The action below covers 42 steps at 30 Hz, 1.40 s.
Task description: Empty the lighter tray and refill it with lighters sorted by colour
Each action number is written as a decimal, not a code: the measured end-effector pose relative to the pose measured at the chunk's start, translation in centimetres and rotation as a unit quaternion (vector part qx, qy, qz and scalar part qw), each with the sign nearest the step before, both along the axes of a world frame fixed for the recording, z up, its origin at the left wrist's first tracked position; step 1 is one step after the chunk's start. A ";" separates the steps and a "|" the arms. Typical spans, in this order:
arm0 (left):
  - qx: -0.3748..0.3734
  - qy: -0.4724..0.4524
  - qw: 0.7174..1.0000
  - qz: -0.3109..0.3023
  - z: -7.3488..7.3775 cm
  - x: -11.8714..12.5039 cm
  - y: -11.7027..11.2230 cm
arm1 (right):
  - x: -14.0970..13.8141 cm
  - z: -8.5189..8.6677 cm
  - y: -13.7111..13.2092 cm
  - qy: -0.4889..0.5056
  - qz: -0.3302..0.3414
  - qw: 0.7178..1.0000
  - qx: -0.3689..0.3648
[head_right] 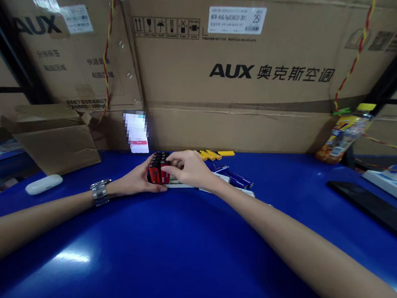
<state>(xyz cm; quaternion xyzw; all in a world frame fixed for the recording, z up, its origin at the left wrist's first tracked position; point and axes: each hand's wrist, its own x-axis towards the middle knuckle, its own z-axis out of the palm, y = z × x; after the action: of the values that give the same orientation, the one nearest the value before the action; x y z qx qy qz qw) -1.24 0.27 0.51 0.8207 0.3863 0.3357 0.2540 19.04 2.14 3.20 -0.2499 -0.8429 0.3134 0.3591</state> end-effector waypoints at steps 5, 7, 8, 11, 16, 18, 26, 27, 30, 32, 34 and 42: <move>-0.013 -0.008 1.000 -0.008 -0.2 -0.2 0.1 | 0.2 -0.1 0.5 -0.073 -0.010 0.996 0.051; -0.016 -0.012 1.000 -0.006 -0.3 -0.3 0.1 | 0.3 -0.1 0.6 -0.106 -0.033 0.990 0.083; -0.017 -0.015 1.000 -0.003 -0.4 -0.3 0.1 | 0.3 -0.1 0.6 -0.120 -0.047 0.987 0.097; -0.020 -0.028 0.999 -0.003 -0.5 -0.4 0.2 | 0.5 0.0 0.7 -0.128 -0.085 0.979 0.137; -0.024 -0.040 0.999 -0.010 -0.7 -0.4 0.2 | 1.9 1.4 1.7 -0.147 -0.140 0.966 0.158; -0.030 -0.041 0.999 0.001 -0.7 -0.4 0.2 | 3.0 2.3 2.3 -0.215 -0.138 0.957 0.138; -0.053 -0.067 0.996 0.003 -0.6 -0.4 0.2 | 5.4 4.6 2.1 -0.473 -0.044 0.880 -0.023; -0.052 -0.070 0.996 0.001 -0.7 -0.4 0.3 | 5.1 4.6 1.8 -0.492 -0.044 0.869 -0.024; -0.051 -0.077 0.996 -0.006 -0.9 -0.5 0.5 | 4.1 4.7 0.9 -0.548 -0.033 0.836 -0.018; -0.047 -0.079 0.996 -0.009 -1.0 -0.5 0.5 | 3.6 4.7 0.4 -0.575 -0.019 0.818 -0.004; -0.046 -0.080 0.996 -0.011 -0.9 -0.5 0.5 | 3.4 4.8 0.5 -0.576 -0.012 0.817 0.010; -0.040 -0.073 0.996 0.008 -0.5 -0.2 0.3 | 4.0 3.7 2.5 -0.192 -0.006 0.978 -0.076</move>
<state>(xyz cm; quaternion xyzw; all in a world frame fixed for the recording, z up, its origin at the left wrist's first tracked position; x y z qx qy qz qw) -1.42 0.62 -0.03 0.7799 0.3864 0.3811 0.3119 23.05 4.62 6.91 -0.3369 -0.8685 0.3203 0.1723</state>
